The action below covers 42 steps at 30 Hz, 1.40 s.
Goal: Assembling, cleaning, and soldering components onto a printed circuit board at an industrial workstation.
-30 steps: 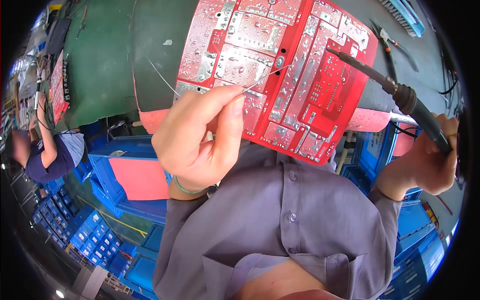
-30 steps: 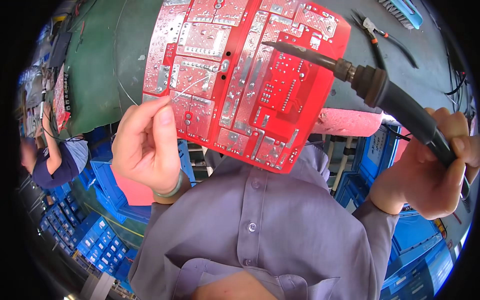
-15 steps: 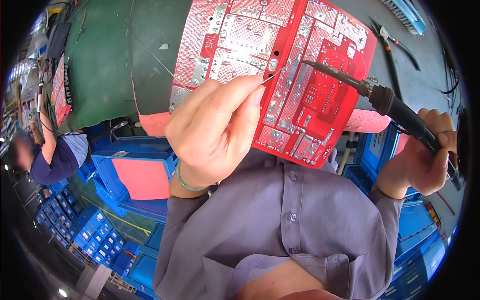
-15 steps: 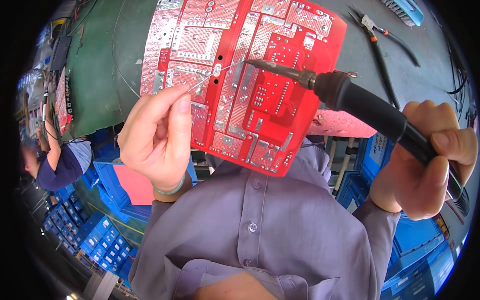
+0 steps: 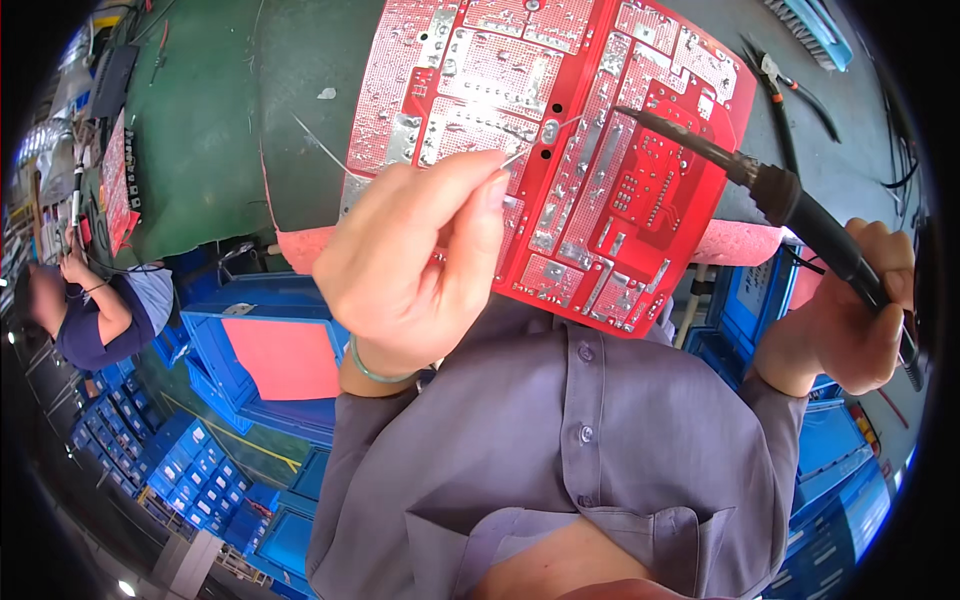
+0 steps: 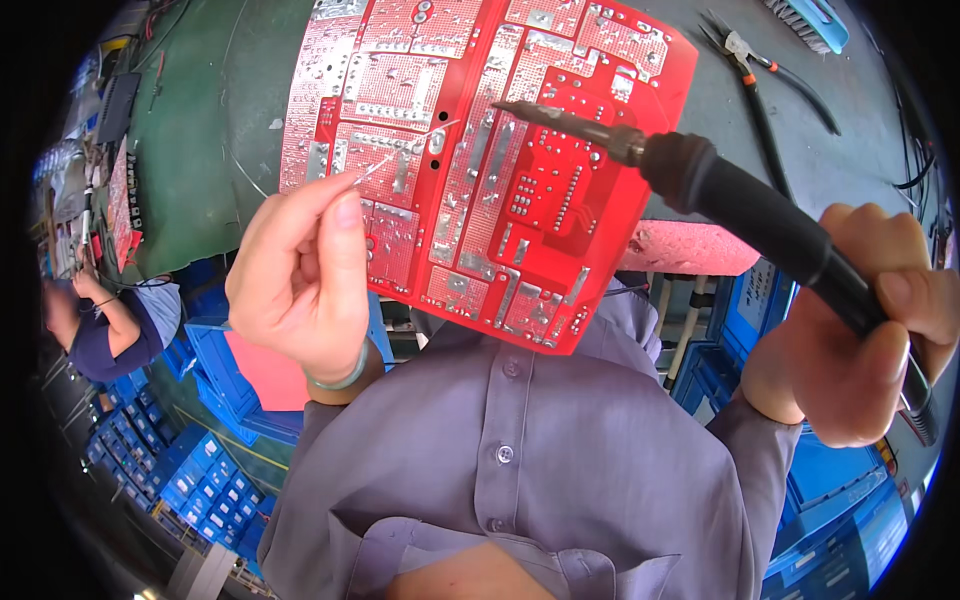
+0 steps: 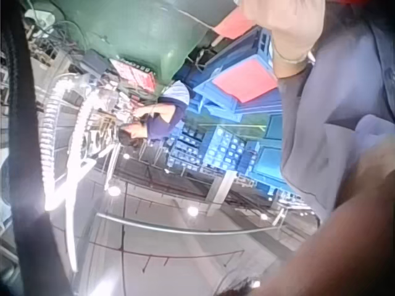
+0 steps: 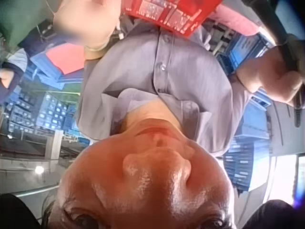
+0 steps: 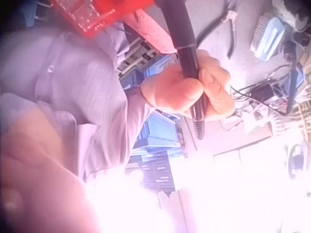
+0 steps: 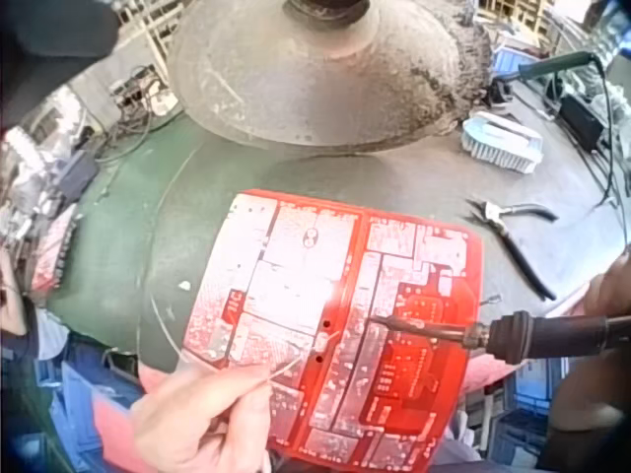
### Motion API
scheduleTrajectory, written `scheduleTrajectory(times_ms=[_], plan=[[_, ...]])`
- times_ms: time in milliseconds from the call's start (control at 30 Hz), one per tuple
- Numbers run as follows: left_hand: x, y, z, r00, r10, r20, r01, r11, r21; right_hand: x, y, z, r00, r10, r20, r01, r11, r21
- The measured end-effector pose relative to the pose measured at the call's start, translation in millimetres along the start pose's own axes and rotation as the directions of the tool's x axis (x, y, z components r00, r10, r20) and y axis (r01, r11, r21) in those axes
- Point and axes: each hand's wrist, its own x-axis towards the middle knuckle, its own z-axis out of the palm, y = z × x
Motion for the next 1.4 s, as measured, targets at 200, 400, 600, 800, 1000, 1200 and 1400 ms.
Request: scheduleTrajectory(times_ms=[200, 400, 600, 800, 1000, 1200, 1400], plan=[[-3.4, 4.0, 1.3, 1.000, 0.027, 0.006, -0.027, 0.999, -0.027, -6.7, -4.5, -24.4, 0.990, 0.076, -0.121, -0.071, 0.997, 0.041], [0.1, 7.5, 5.6, 0.996, 0.060, 0.072, -0.060, 0.998, -0.001, -15.3, -4.7, -27.5, 0.983, 0.049, -0.178, -0.039, 0.998, 0.056], [2.6, 8.0, 9.2, 0.995, 0.068, 0.072, -0.069, 0.998, 0.008, -14.6, -4.9, -16.7, 0.989, 0.029, -0.142, -0.025, 0.999, 0.028], [-1.9, 4.7, -1.1, 0.994, -0.083, -0.069, 0.084, 0.996, 0.009, -15.4, -4.9, -23.1, 0.959, 0.043, -0.281, -0.017, 0.995, 0.094], [-8.4, -5.5, -6.4, 0.952, -0.256, -0.170, 0.221, 0.955, -0.199, -0.1, -6.4, -17.3, 0.826, -0.009, -0.564, 0.010, 1.000, 0.000], [-6.0, -12.4, -18.1, 0.956, -0.188, -0.227, 0.189, 0.982, -0.017, -14.0, -2.6, -45.6, 0.832, 0.065, -0.550, -0.042, 0.998, 0.054], [-2.9, -13.1, -15.7, 0.935, -0.246, -0.254, 0.216, 0.966, -0.141, -15.9, -1.1, -54.2, 0.911, 0.089, -0.403, -0.046, 0.993, 0.113]])
